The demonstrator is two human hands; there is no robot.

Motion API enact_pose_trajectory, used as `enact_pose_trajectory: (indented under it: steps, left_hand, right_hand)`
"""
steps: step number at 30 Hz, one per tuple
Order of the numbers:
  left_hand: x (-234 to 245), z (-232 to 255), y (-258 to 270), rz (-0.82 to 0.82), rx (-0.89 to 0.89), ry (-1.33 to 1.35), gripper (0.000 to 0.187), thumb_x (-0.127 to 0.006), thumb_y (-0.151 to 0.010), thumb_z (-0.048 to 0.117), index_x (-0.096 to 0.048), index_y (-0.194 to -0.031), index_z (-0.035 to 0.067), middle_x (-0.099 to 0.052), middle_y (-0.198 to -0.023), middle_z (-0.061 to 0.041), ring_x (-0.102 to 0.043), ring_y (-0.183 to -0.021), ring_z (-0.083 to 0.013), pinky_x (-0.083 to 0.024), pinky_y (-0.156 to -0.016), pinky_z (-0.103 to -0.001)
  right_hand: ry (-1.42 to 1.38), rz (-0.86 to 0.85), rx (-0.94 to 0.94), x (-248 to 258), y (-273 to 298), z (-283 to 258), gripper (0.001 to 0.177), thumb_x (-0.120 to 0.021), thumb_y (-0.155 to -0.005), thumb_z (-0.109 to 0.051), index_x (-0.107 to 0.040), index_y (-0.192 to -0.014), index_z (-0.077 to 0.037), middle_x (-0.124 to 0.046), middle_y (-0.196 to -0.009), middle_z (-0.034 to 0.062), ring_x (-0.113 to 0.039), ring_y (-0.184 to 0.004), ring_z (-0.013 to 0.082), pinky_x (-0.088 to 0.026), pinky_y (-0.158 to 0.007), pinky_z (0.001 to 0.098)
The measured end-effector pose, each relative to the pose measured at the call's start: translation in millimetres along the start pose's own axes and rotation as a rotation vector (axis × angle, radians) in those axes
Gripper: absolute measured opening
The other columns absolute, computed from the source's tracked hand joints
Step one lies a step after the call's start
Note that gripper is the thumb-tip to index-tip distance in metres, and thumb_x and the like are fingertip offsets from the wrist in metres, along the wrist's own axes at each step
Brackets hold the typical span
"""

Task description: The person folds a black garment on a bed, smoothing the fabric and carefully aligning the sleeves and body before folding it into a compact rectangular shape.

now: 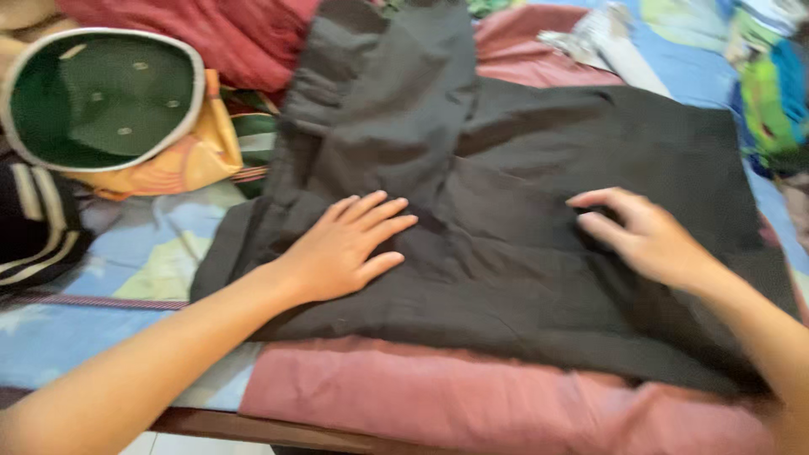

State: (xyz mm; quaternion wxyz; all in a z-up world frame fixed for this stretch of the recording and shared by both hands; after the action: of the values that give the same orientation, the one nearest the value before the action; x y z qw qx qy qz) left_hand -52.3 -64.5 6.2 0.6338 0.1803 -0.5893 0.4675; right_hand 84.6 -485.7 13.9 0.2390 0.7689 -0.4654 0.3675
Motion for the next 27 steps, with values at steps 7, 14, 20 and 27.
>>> enact_pose_trajectory:
  steps: [7,14,20,27]
  left_hand:
    - [-2,-8,5,0.065,0.106,-0.012,0.071,-0.061,-0.094,0.053,-0.047,-0.151,0.012,-0.04,-0.158,-0.02,-0.035,-0.145,-0.0429,-0.028,-0.115,-0.056]
    - [-1,0,7,0.148,0.037,-0.097,0.058,-0.061,-0.095,0.046,-0.058,-0.141,0.012,-0.052,-0.152,-0.014,-0.045,-0.143,-0.0386,-0.034,-0.115,-0.059]
    - [-2,10,13,0.187,-0.149,-0.177,0.04,-0.061,-0.098,0.026,-0.064,-0.134,0.009,-0.062,-0.141,-0.011,-0.055,-0.14,-0.0323,-0.043,-0.119,-0.05]
    - [-5,29,17,0.165,-0.222,-0.039,0.043,-0.06,-0.097,0.025,-0.064,-0.138,0.012,-0.063,-0.145,-0.008,-0.058,-0.138,-0.0288,-0.045,-0.119,-0.046]
  right_hand:
    - [0.44,0.086,0.726,-100,-156,-74,0.053,-0.063,-0.101,-0.04,-0.061,-0.13,0.005,-0.052,-0.138,0.0295,-0.046,-0.128,0.0432,-0.034,-0.109,0.0544]
    - [-0.429,-0.175,0.192,-108,-180,-101,0.03,-0.065,-0.092,-0.028,-0.065,-0.106,-0.001,-0.065,-0.097,0.006,-0.059,-0.09,0.0183,-0.048,-0.083,0.0358]
    - [-0.309,-0.43,0.134,-84,-166,-104,0.038,-0.07,-0.08,-0.01,-0.071,-0.117,-0.001,-0.077,-0.11,0.0015,-0.068,-0.098,0.0107,-0.052,-0.087,0.0309]
    - [0.241,0.108,0.497,-110,-166,-95,0.018,-0.073,-0.086,-0.007,-0.072,-0.102,0.001,-0.07,-0.098,0.0263,-0.071,-0.094,0.0413,-0.054,-0.077,0.0462]
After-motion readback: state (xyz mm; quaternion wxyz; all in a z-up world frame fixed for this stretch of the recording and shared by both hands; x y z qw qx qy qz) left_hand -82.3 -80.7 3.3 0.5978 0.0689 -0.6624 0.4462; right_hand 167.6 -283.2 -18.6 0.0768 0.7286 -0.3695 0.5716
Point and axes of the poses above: each hand's wrist, its own y-axis away from the middle knuckle, its own x-axis out of the back of the hand, z = x × y, the point moved 1 cm from there along -y, towards the middle knuckle
